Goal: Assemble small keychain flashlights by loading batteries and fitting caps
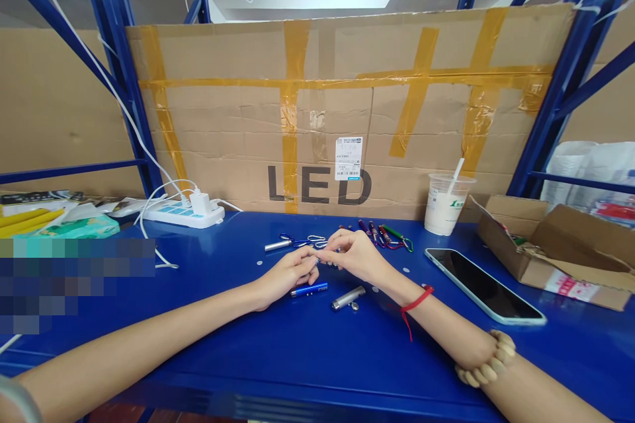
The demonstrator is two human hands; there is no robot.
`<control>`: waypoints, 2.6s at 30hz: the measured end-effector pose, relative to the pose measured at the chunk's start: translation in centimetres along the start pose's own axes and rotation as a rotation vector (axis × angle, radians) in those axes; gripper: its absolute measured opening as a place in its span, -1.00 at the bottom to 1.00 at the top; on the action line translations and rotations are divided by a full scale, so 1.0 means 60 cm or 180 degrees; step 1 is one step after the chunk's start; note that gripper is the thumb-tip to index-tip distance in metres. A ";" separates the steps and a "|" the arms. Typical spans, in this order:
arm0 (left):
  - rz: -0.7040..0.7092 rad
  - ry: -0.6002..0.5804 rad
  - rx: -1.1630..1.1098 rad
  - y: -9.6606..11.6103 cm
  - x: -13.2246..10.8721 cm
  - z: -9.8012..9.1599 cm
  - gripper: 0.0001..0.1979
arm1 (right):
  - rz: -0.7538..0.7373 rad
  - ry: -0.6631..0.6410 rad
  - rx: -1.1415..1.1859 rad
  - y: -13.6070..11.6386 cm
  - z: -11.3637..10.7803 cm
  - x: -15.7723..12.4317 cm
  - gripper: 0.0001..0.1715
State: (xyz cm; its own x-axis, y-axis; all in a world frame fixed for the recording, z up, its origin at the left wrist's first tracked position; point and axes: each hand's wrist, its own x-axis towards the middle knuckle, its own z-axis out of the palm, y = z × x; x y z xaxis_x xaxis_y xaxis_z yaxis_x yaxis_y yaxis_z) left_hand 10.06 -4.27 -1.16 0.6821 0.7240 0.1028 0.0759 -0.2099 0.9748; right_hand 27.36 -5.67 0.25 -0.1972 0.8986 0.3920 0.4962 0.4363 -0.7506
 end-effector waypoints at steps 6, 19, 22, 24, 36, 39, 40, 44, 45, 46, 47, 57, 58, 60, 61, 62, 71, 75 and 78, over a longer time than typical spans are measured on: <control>0.0134 0.0003 0.0151 -0.005 0.000 -0.002 -0.73 | 0.0255 -0.0044 0.0058 -0.004 0.001 0.000 -0.60; -0.0018 0.0047 0.0058 0.009 -0.004 0.001 -0.78 | 0.0842 0.0070 0.0352 -0.022 0.005 -0.005 -0.57; -0.0085 0.0053 0.0033 0.012 -0.002 0.002 -0.82 | 0.0791 0.0079 0.0346 -0.017 0.009 -0.004 -0.55; -0.0086 0.0073 0.0004 0.014 -0.001 0.001 -0.84 | 0.0716 0.0076 0.0309 -0.013 0.012 -0.003 -0.54; -0.0120 -0.0031 -0.0356 0.016 0.000 -0.005 -0.62 | 0.0214 -0.0117 0.0334 -0.003 0.005 0.000 -0.55; -0.0093 -0.0097 -0.0365 0.016 0.000 -0.004 -0.57 | -0.0044 -0.0296 0.0462 0.009 -0.005 0.006 -0.60; -0.0075 -0.0119 -0.0359 0.015 0.000 -0.003 -0.58 | -0.0105 -0.0364 0.0480 0.012 -0.008 0.008 -0.62; 0.0053 -0.0193 -0.0281 0.009 0.003 -0.002 -0.61 | -0.0167 -0.0458 0.0518 0.017 -0.016 0.012 -0.66; 0.0087 -0.0202 -0.0247 0.006 0.004 -0.002 -0.61 | -0.0166 -0.0456 0.0529 0.016 -0.017 0.011 -0.67; 0.0114 -0.0203 -0.0212 0.004 0.005 -0.002 -0.61 | -0.0165 -0.0453 0.0534 0.016 -0.017 0.011 -0.67; 0.0132 -0.0203 -0.0173 0.002 0.005 -0.003 -0.62 | -0.0159 -0.0454 0.0528 0.015 -0.016 0.010 -0.68; -0.0075 0.0061 0.0086 0.010 -0.005 0.000 -0.83 | 0.0082 -0.0583 0.0438 0.028 -0.012 0.005 -0.67; -0.0100 0.0087 0.0098 0.011 -0.005 0.001 -0.84 | 0.0095 -0.0603 0.0415 0.027 -0.012 0.005 -0.67; -0.0124 0.0116 0.0108 0.013 -0.006 0.002 -0.83 | 0.0118 -0.0621 0.0380 0.025 -0.011 0.004 -0.67; -0.0120 0.0124 0.0101 0.014 -0.006 0.002 -0.83 | 0.0136 -0.0616 0.0364 0.024 -0.011 0.003 -0.66; -0.0113 0.0126 0.0084 0.015 -0.007 0.002 -0.82 | 0.0162 -0.0608 0.0343 0.022 -0.011 0.003 -0.65; -0.0102 0.0091 -0.0034 0.016 -0.005 -0.001 -0.74 | 0.0393 -0.0577 0.0325 0.011 -0.008 0.002 -0.59; -0.0015 0.0063 -0.0076 0.014 -0.004 -0.002 -0.73 | 0.0388 -0.0578 0.0339 0.012 -0.008 0.002 -0.57; -0.0016 0.0041 -0.0113 0.014 -0.005 -0.004 -0.71 | 0.0373 -0.0554 0.0333 0.013 -0.008 0.002 -0.55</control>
State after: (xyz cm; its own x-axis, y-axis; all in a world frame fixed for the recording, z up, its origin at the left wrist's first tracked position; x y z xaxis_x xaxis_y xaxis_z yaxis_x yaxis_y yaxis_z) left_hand 9.76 -4.49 -0.31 0.6722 0.7336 0.1001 0.0534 -0.1829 0.9817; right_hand 28.13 -5.21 -0.04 -0.2908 0.9339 0.2081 0.4357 0.3229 -0.8401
